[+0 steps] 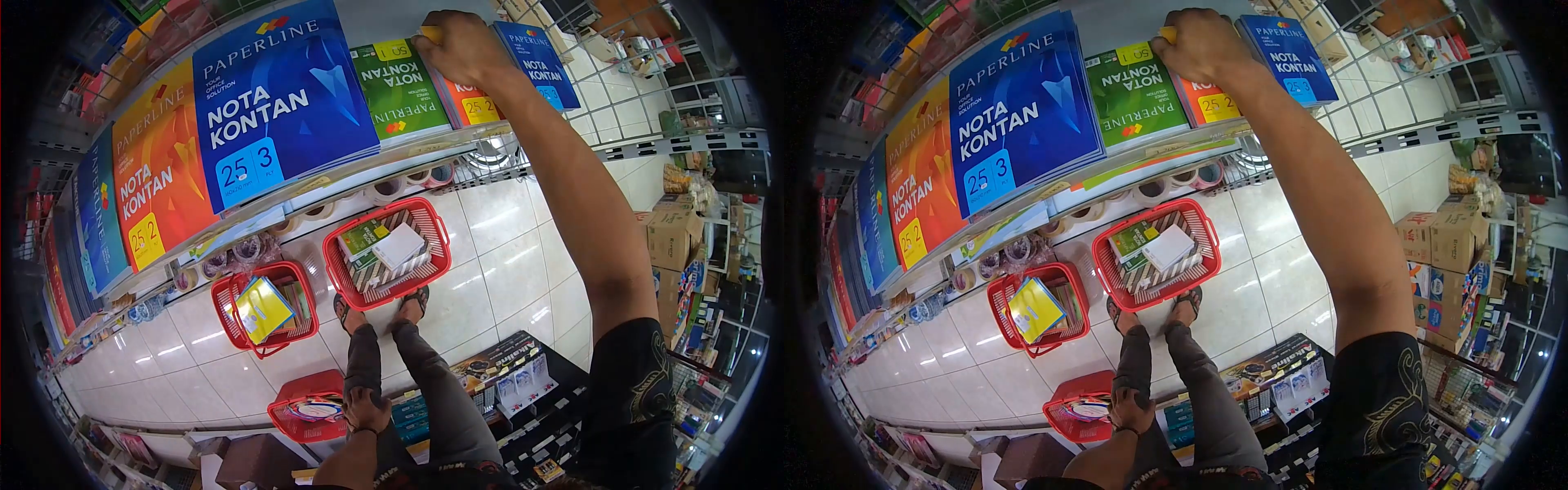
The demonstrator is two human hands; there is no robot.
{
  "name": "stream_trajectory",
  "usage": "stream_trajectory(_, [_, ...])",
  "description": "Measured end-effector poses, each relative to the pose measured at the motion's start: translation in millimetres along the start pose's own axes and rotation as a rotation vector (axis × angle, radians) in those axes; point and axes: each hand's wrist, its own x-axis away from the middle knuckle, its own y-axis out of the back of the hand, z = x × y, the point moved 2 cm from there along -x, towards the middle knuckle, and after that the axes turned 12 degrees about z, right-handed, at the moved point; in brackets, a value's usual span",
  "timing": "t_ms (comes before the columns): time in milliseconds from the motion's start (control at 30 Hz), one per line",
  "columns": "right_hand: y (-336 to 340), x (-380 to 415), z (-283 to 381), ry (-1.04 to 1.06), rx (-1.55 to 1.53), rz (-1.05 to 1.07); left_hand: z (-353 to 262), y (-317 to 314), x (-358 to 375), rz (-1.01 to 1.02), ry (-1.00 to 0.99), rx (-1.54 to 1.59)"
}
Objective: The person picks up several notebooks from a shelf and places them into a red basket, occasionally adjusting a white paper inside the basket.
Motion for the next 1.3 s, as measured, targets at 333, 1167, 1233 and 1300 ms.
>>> stream_trajectory(333, [26,9,16,-0.045,-0.167,0.097,2,1,-3,-0.011,-0.011,-0.006])
stream_trajectory(1167, [-20,176,83,0.098,-0.497,-0.622,3,-5,-4,0.062,0.022,-0.005])
stream_trajectory(1233, [-107,228,97,-0.008,-0.664,-0.333,4,-6,-4,0.065,0.018,0.01])
stream_trajectory(1300, [-209,276,101,-0.131,-0.535,0.08,0,-5,-2,0.031,0.008,-0.01])
